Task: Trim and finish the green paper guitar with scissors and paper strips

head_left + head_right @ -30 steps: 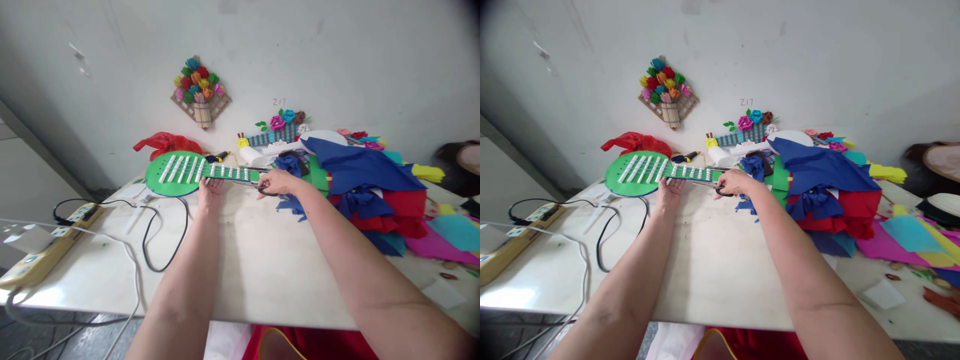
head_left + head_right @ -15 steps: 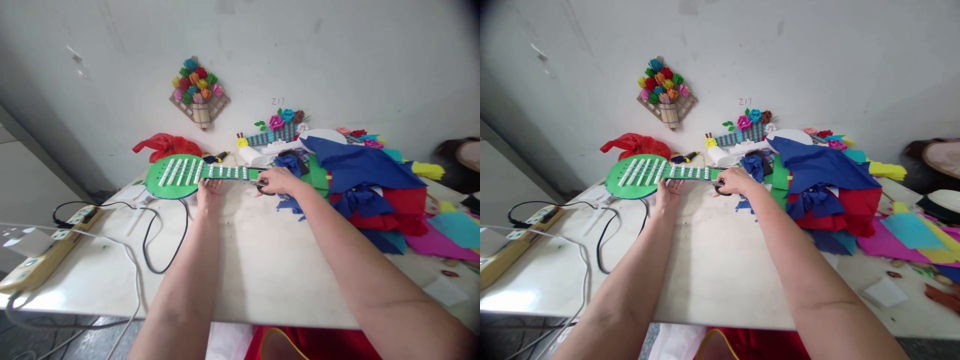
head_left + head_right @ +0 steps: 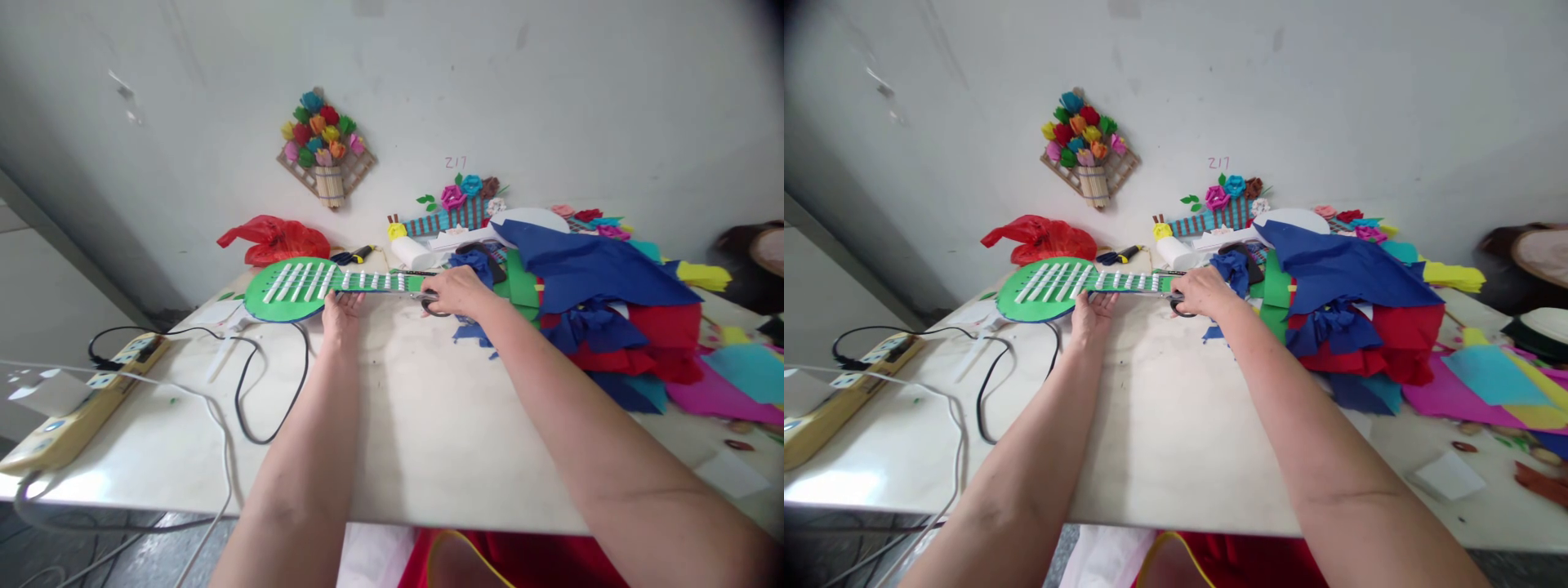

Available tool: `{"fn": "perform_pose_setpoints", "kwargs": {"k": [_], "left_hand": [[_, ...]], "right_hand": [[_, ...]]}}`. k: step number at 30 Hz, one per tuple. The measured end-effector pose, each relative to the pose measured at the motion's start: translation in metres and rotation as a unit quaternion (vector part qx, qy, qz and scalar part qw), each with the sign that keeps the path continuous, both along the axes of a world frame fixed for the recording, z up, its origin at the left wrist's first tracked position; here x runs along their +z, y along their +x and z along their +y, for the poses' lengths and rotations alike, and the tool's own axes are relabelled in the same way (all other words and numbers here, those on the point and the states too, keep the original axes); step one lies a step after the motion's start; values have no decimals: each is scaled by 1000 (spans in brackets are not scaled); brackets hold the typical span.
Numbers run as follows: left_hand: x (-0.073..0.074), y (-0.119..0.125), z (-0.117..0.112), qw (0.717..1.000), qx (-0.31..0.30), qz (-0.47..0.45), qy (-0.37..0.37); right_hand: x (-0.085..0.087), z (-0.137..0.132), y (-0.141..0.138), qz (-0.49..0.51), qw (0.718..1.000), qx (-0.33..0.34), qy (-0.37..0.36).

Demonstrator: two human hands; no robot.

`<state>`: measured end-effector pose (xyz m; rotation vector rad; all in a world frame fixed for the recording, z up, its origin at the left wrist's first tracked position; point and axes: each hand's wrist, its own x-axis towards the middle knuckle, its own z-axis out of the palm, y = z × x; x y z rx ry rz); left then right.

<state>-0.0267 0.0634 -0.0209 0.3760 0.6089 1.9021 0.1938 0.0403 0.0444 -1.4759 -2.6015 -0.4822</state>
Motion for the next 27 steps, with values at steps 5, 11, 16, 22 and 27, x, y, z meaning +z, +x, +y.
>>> {"fn": "perform_pose_setpoints", "kwargs": {"k": [5,11,16,22,27], "left_hand": [[-1,0,1,1000,-2,5,-8],[0,-2,2,1000,4,9,-18],[1,-1,1,999,10,15,-41],[3,0,-1,998,10,33,-44],[5,-2,-1,997,3,33,-68]], "right_hand": [[0,-1,-1,-19,1000,7,16],[-2,-2,-2,-24,999,11,23],[-4,-4,-4,-26,999,17,30],[-6,-4,-4,-24,998,43,40],[-13,-3,-5,-18,997,59,49]]}}
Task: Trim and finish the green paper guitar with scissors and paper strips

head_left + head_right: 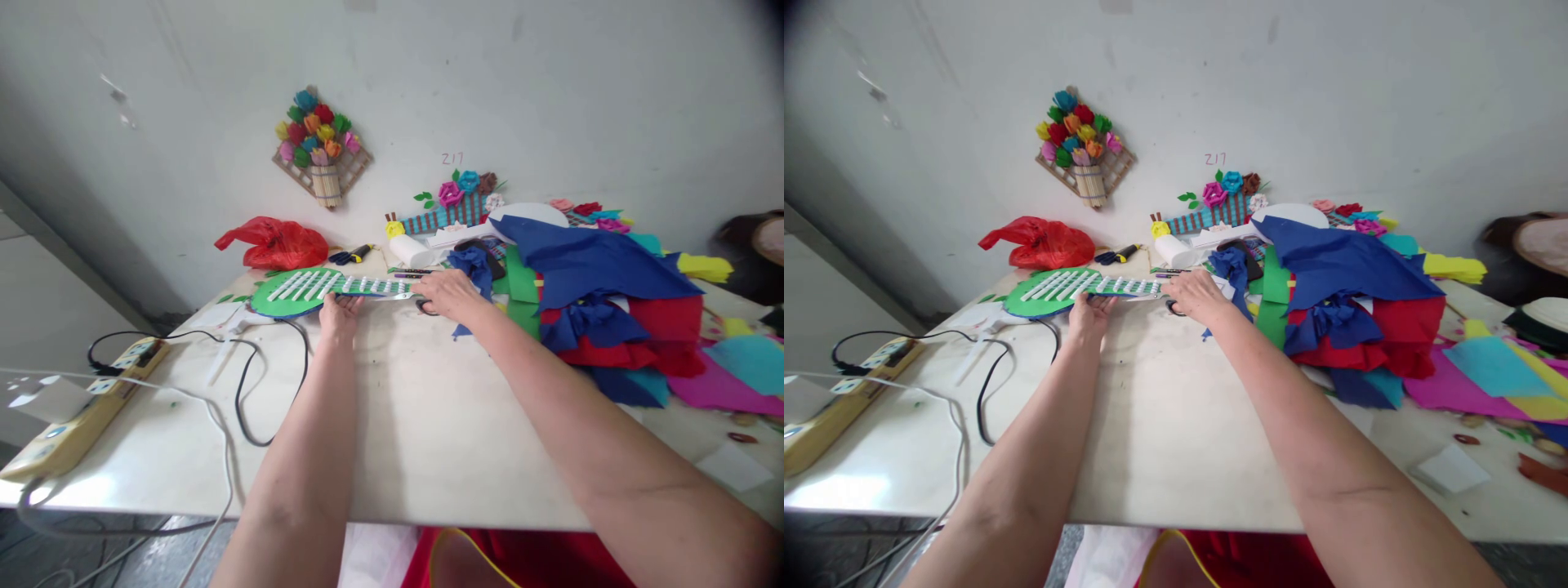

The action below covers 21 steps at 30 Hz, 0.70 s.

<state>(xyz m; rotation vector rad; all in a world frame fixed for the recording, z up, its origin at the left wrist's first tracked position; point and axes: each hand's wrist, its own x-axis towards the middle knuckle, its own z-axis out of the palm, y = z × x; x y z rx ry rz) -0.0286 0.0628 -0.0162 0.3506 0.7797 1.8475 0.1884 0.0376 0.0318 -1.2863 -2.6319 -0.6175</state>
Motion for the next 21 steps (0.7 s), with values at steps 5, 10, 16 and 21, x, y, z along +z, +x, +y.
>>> {"fn": "perform_pose_setpoints", "kwargs": {"k": [5,10,16,21], "left_hand": [[1,-1,1,1000,-2,-1,-9],[2,-1,2,1000,-1,-4,-11],[5,0,0,1000,7,0,-29],[7,0,-1,999,7,6,-40]], "right_hand": [[-6,3,-1,8,1000,14,15],[-7,3,-3,18,1000,7,21],[-10,5,-4,9,1000,-4,18],[-14,10,-2,5,1000,-8,1]]}}
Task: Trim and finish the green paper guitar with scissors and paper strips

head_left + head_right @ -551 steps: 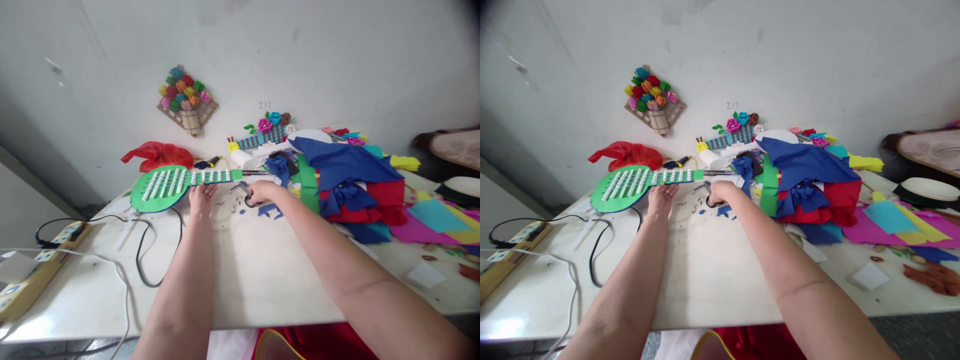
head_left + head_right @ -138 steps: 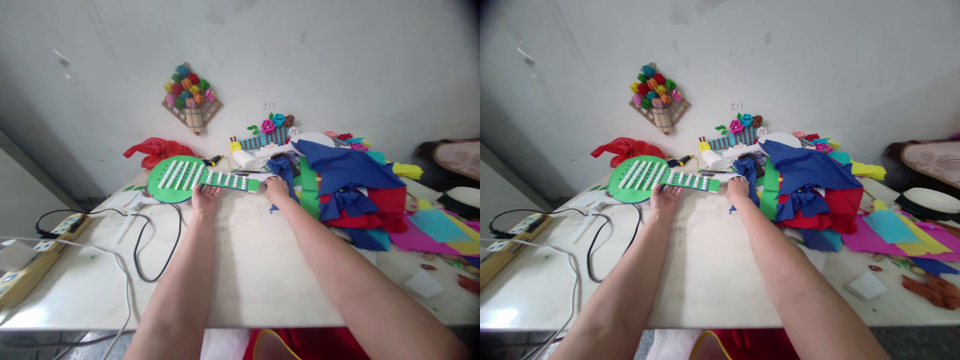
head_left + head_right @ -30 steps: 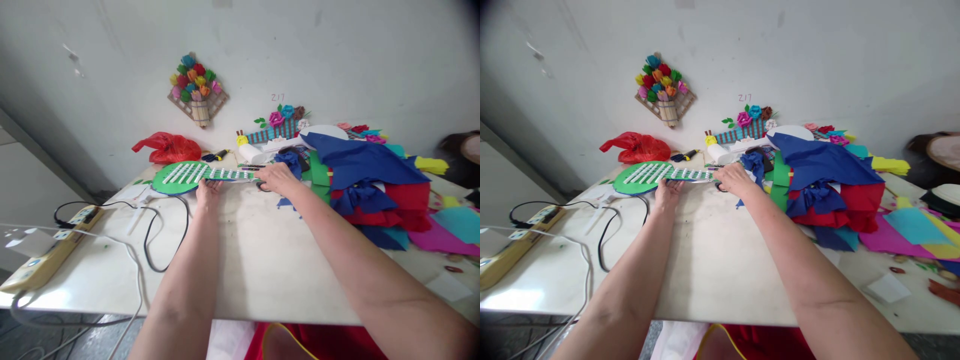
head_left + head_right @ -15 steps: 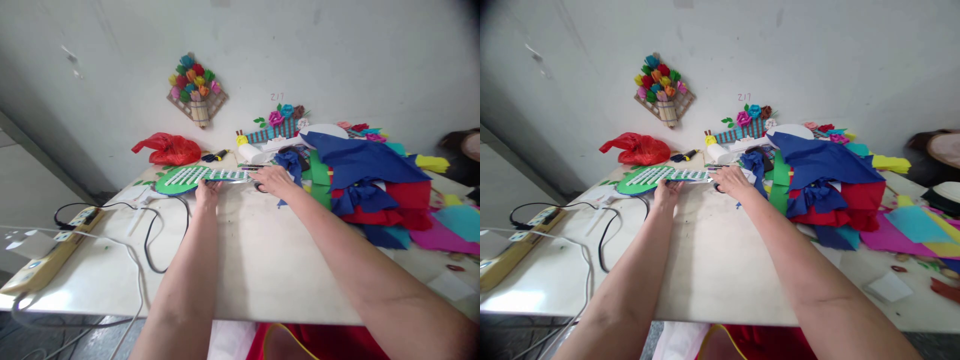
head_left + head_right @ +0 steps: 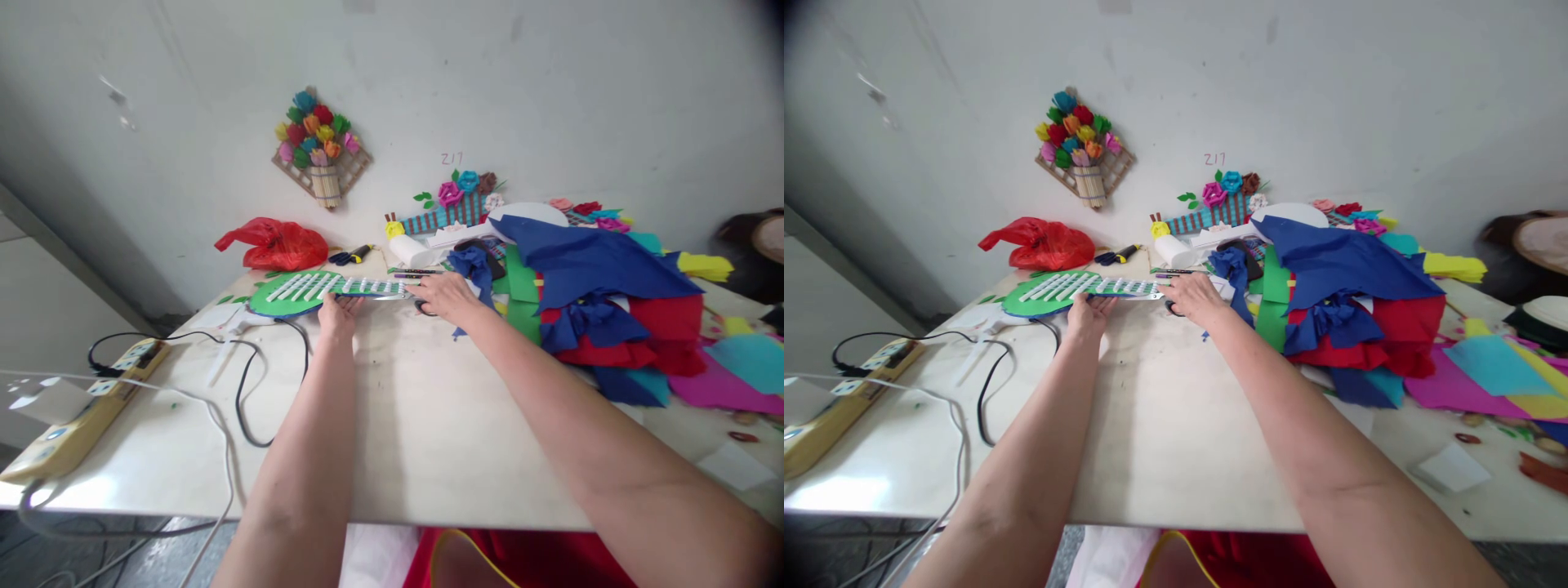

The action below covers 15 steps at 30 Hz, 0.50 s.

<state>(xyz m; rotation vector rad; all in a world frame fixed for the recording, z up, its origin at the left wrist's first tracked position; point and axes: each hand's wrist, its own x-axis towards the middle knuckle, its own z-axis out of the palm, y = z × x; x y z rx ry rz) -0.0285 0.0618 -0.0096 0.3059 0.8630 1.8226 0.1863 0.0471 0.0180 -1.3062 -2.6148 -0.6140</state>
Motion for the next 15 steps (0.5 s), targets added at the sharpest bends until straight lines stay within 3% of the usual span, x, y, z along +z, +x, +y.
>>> {"fn": "perform_pose_setpoints", "kwargs": {"k": [15], "left_hand": [[1,1,1,1000,9,19,-13]], "right_hand": [[-8,5,3,8,1000,2,-15]]}}
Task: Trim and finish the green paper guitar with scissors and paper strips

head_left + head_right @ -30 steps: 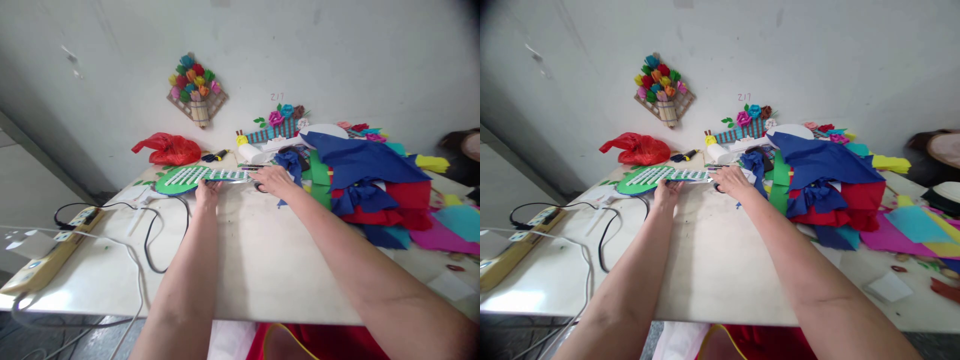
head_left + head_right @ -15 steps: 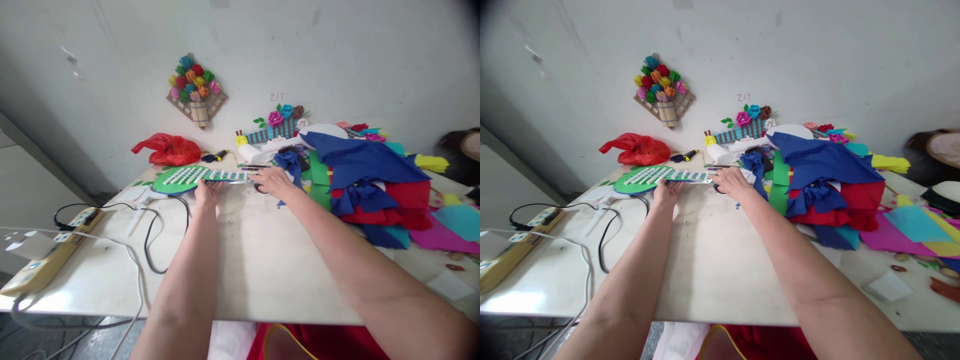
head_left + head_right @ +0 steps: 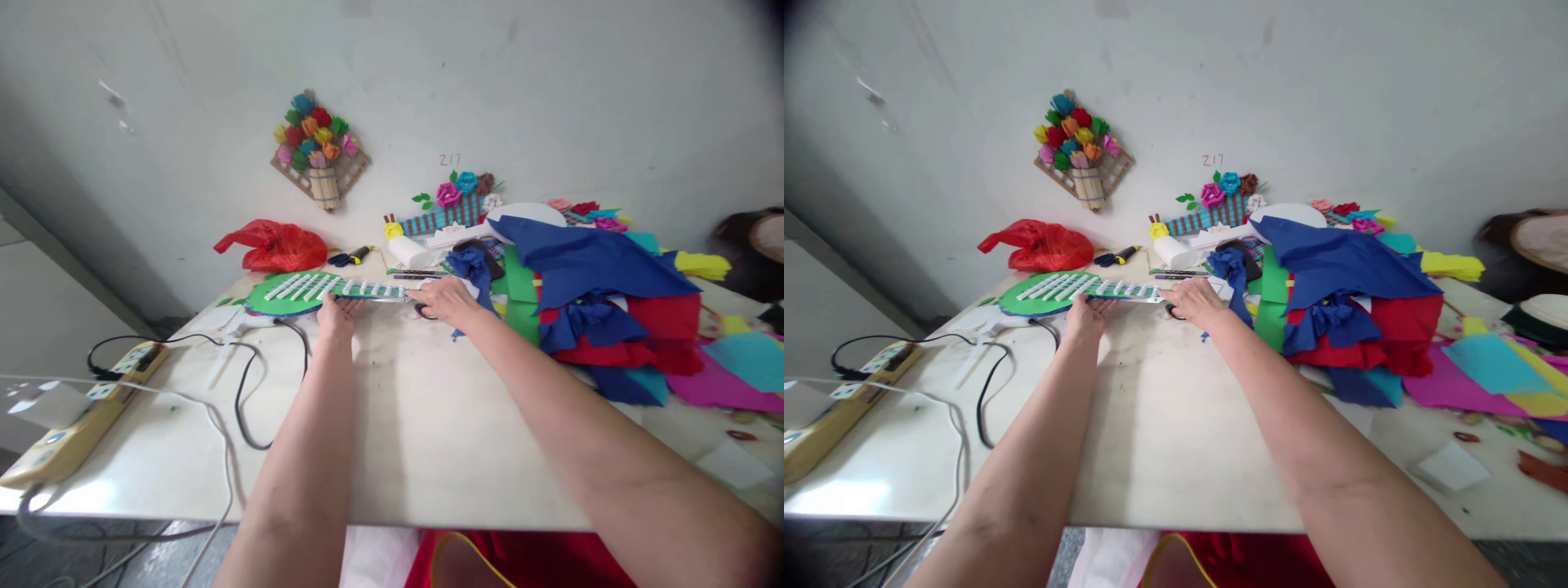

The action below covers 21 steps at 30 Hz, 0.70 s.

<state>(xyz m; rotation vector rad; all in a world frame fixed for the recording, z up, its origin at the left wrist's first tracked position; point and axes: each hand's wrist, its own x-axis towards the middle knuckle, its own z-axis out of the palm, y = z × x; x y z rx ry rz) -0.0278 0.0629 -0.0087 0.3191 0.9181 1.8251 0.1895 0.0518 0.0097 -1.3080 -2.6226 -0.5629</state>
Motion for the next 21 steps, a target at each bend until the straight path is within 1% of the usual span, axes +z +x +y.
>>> {"fn": "perform_pose_setpoints", "kwargs": {"k": [6,11,15,21], "left_hand": [[-1,-1,0,1000,-4,4,-5],[-1,-1,0,1000,-7,2,-11],[0,0,1,1000,-18,6,-17],[-1,1,1,999,-27,9,-17]], "right_hand": [[-2,0,1,5,1000,2,-4],[1,-3,-1,-3,1000,-3,-3],[1,-5,-2,0,1000,6,0],[-1,-3,0,3,1000,10,-3]]}}
